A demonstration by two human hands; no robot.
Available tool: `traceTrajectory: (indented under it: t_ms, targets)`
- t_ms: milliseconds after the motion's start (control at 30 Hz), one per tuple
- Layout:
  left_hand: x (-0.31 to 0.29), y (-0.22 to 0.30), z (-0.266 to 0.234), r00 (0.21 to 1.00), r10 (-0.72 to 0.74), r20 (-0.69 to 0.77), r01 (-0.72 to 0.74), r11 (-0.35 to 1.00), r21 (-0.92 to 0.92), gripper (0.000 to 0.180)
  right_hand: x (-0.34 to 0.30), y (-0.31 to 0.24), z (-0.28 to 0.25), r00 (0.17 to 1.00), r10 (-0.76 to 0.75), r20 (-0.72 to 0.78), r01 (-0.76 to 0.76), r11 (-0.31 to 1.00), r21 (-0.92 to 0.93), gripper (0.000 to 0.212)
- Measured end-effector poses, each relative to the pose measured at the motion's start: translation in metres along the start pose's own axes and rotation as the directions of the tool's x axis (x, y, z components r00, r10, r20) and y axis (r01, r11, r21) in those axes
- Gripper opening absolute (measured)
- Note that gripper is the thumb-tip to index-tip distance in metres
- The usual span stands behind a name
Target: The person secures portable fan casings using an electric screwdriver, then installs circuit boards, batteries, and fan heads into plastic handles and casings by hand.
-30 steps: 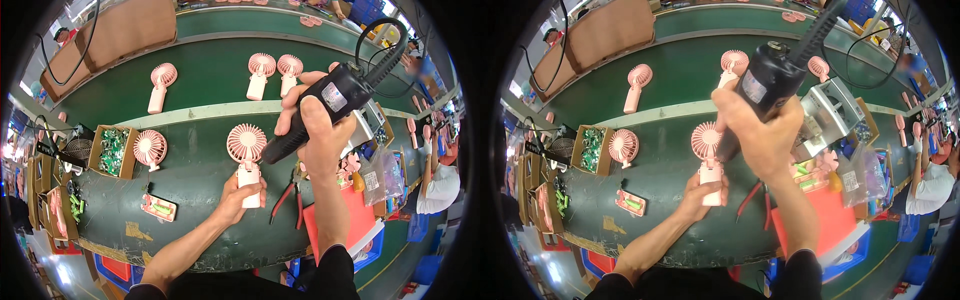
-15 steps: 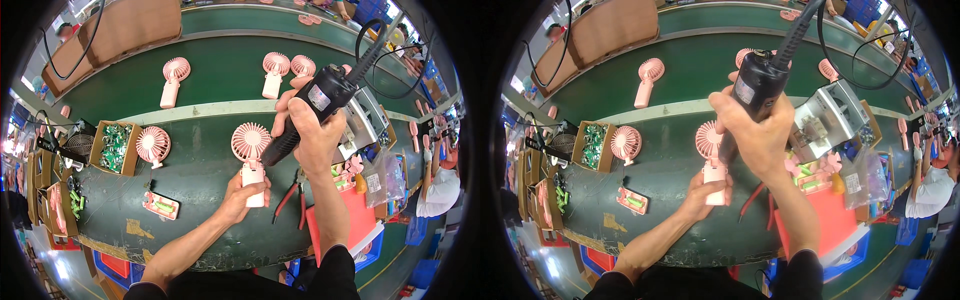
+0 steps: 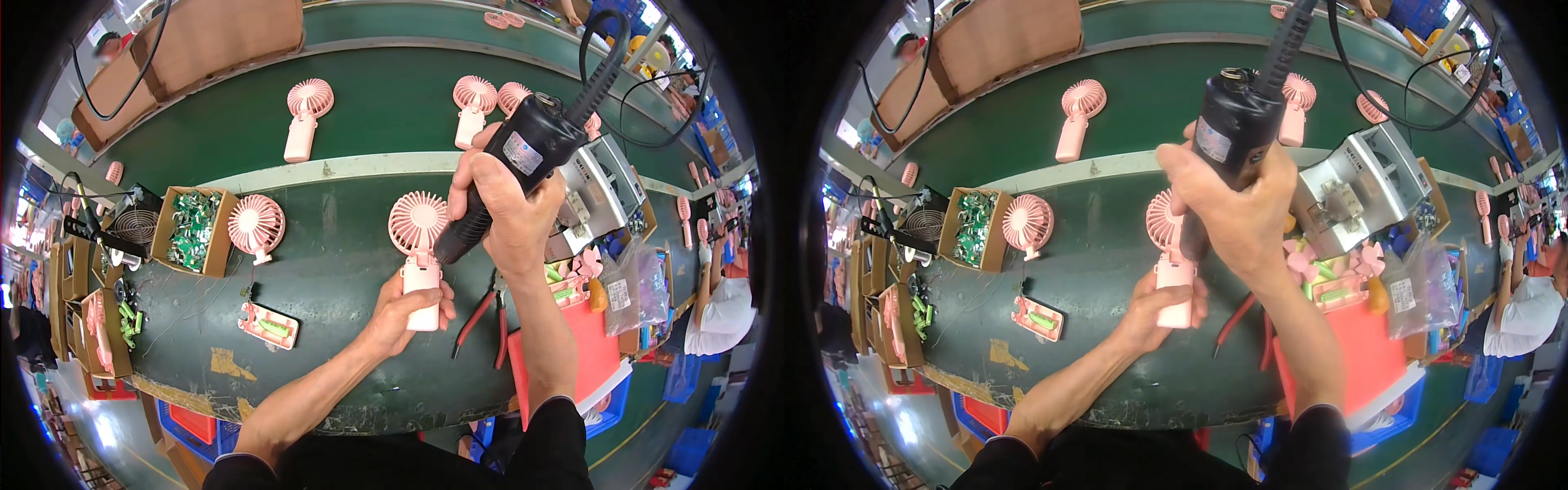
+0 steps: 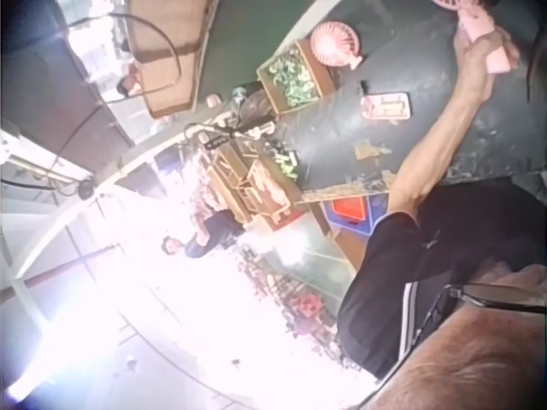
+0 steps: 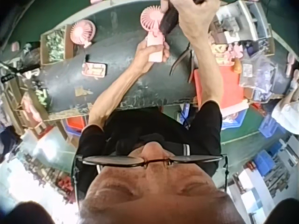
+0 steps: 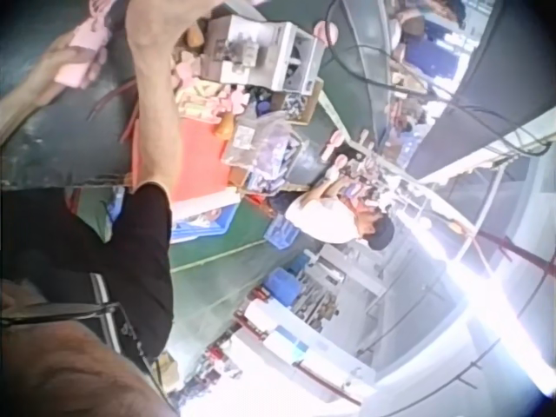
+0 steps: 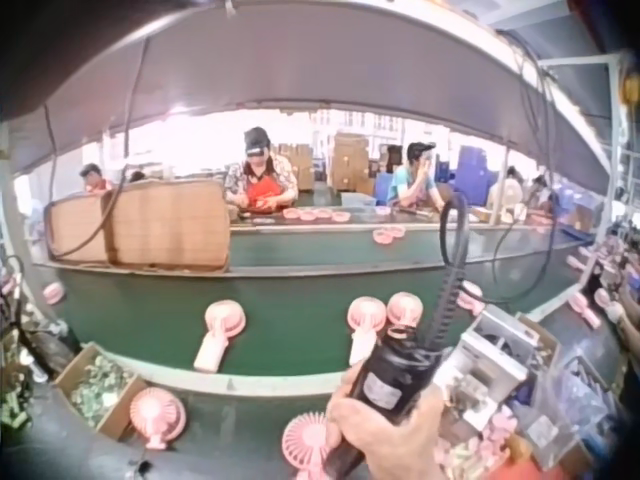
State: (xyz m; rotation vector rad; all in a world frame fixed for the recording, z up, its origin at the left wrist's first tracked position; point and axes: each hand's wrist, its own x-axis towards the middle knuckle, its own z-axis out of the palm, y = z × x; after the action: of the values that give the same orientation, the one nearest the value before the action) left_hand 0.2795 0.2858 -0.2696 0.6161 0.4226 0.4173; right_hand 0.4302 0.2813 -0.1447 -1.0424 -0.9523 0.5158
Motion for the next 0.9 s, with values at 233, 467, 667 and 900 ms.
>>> traceTrajectory:
  t_ms: [233, 467, 667, 900]
  targets:
    - [-0.001, 0.002, 0.008, 1.000, -0.002, 0.025, 0.001, 0.999, 0.043, 0.032, -0.002, -0.009, -0.003, 0.999, 0.044, -0.019, -0.045, 0.998, -0.032, 0.027]
    - [-0.008, 0.000, 0.003, 0.999, 0.013, -0.043, -0.009, 0.997, 0.082, 0.032, -0.005, -0.012, 0.006, 0.988, -0.118, 0.099, 0.128, 0.987, -0.099, 0.030]
    - [0.039, 0.024, 0.035, 0.960, 0.225, -0.169, -0.136, 0.896, 0.424, 0.027, -0.005, -0.075, -0.040, 0.954, -0.194, -0.230, 0.264, 0.907, 0.328, 0.022]
    - [0.208, 0.097, -0.017, 0.699, 0.666, 0.259, 0.152, -0.493, 0.857, 0.054, 0.008, -0.092, -0.064, 0.931, -0.169, -0.323, 0.286, 0.888, 0.361, 0.021]
